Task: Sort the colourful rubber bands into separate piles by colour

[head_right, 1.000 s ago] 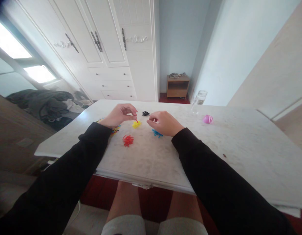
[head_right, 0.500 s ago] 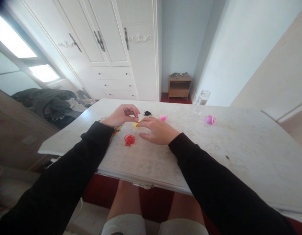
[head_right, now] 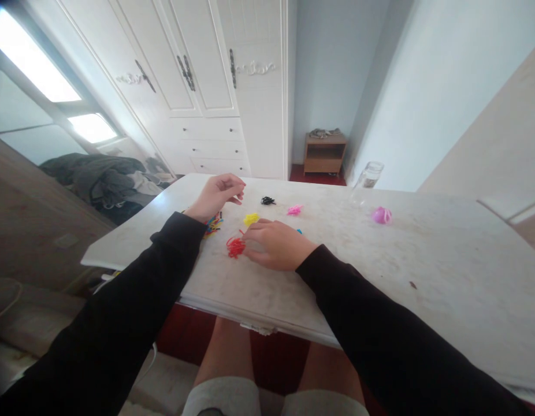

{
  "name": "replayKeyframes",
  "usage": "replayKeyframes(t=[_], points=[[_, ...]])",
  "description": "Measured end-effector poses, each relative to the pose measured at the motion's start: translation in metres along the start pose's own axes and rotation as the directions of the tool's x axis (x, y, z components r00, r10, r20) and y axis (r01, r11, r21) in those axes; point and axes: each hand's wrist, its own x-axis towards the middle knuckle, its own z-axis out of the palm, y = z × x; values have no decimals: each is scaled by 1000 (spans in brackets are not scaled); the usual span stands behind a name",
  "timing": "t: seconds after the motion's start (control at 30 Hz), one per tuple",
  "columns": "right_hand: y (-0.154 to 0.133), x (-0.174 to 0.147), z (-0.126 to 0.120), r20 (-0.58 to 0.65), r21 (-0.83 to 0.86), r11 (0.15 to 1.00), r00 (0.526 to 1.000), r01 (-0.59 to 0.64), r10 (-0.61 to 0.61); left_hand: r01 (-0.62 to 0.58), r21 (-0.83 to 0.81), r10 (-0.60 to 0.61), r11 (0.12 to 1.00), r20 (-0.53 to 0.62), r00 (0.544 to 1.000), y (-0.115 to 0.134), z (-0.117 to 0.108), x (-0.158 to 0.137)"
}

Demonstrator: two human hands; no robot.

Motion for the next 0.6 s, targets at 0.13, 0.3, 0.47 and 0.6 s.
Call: replayKeyframes(t=[0.13,0.3,0.47,0.6], points=[[-6,2,4,47,22,999,999,23,-24,17,38,-12,999,-124,992,-2,-5,4],[-7,3,4,35,23,1000,999,-21,20,57,197,-25,979,-160,987,-8,-12,8],[-7,4,5,-13,-10,999,999,-32,32,99,552,-8,828,-165,986,-17,-39,10],[-7,5,6,-12,-23,999,1000,-26,26,188,659,-41,728,-232,972,-24,-57,9]])
